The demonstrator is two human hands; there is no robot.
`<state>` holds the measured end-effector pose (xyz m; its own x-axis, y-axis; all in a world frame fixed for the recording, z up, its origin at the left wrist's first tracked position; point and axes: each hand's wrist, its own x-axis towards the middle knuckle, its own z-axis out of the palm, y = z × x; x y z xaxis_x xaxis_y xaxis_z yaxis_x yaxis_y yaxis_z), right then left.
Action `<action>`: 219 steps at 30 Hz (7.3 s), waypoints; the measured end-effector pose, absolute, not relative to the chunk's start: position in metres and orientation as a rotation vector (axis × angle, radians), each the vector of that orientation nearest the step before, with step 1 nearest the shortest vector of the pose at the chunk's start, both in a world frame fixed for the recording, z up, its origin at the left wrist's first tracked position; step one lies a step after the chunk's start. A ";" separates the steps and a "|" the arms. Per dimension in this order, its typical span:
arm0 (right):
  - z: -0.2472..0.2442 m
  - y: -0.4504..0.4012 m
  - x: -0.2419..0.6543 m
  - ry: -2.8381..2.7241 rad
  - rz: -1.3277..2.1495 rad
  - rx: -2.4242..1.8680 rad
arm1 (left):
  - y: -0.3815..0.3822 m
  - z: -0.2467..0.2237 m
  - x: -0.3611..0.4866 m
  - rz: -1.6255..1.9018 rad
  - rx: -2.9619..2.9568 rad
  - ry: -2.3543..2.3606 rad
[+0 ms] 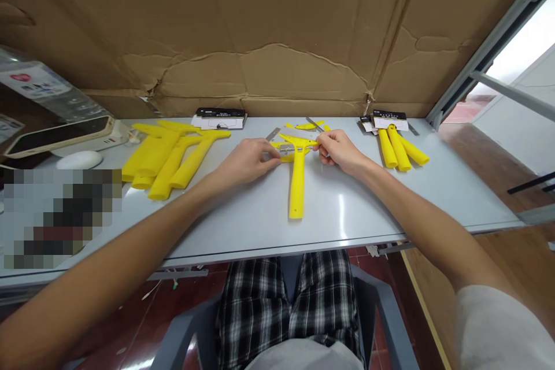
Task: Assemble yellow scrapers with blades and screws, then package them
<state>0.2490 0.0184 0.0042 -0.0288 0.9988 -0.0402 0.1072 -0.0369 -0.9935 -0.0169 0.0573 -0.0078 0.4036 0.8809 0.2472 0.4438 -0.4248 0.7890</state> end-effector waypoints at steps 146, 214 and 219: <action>0.007 0.000 0.224 -1.178 1.391 -1.336 | 0.049 0.018 -0.012 1.170 1.580 1.104; 0.016 0.002 0.243 -1.394 1.600 -1.169 | 0.053 0.020 -0.018 0.905 1.377 0.906; 0.012 0.006 0.246 -1.352 1.642 -1.166 | 0.050 0.024 -0.015 0.888 1.376 0.929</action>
<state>0.2456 0.0059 0.0121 -0.3488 0.9145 -0.2050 0.0257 -0.2094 -0.9775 -0.0154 0.0498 0.0242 0.3912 0.9201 -0.0191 0.0229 0.0111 0.9997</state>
